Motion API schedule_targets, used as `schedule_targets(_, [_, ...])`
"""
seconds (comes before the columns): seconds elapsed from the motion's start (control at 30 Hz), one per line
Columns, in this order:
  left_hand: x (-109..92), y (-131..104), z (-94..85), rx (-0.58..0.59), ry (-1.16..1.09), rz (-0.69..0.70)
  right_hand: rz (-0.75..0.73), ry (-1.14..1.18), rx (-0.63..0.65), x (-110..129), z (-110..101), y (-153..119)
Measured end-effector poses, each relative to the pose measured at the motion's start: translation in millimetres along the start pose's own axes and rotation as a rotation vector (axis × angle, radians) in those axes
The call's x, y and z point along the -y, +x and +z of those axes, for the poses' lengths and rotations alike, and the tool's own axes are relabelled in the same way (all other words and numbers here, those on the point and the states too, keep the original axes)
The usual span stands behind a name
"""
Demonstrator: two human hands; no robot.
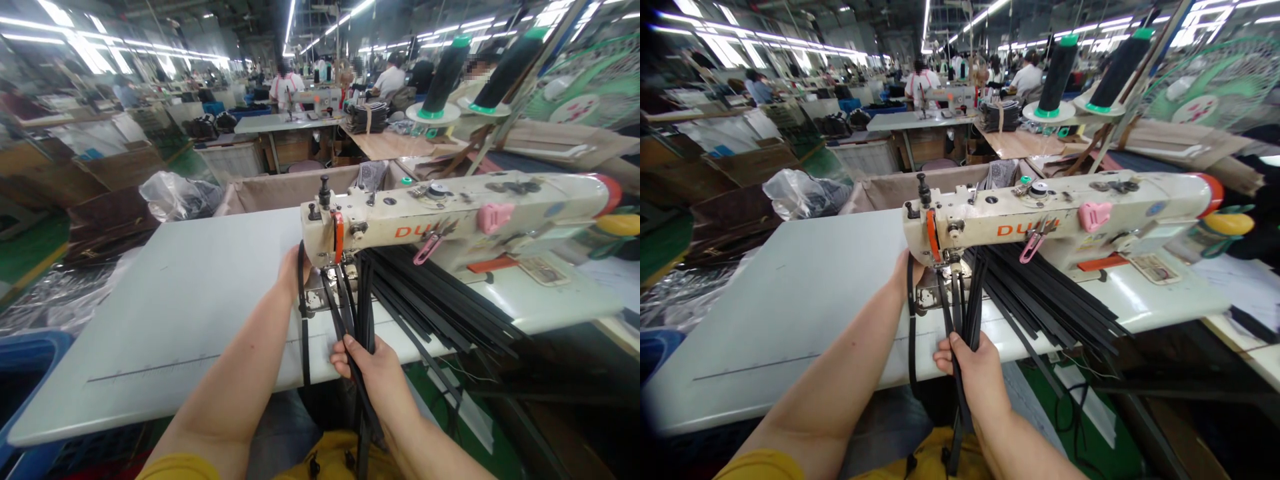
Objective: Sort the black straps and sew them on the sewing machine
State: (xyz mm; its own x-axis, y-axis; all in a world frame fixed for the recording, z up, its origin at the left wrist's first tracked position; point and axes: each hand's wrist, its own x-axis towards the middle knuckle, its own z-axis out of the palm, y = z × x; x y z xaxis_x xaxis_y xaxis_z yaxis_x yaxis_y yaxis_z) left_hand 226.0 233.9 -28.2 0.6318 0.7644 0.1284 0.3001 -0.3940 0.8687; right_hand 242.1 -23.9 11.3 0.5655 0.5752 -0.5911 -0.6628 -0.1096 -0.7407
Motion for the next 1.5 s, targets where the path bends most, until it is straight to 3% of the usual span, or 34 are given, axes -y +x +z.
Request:
schedule_targets(0.13, [-9,-18,-1.1,-0.121,0.244,0.105,-0.014,0.016,0.002,0,-2,-2])
schedule_targets(0.23, [-13,-43,2.7,-0.085,0.276,0.141,-0.016,0.012,0.020,1,-5,-6])
schedule_targets(0.4, [-12,-95,9.0,-0.035,0.386,0.368,0.006,-0.031,0.080,1,-15,-14])
schedule_targets(0.5, [-13,-113,8.7,-0.004,0.500,0.389,0.013,-0.044,0.069,-2,-24,-20])
schedule_targets(0.9, [-17,-115,6.0,0.063,0.508,0.363,0.127,-0.101,0.100,-14,-64,-44])
schedule_targets(1.03, [-16,-115,6.1,0.045,0.505,0.366,0.195,-0.081,0.195,-23,-75,-52])
schedule_targets(1.5, [-16,-114,6.9,0.020,0.497,0.399,0.197,-0.074,0.135,-25,-70,-48])
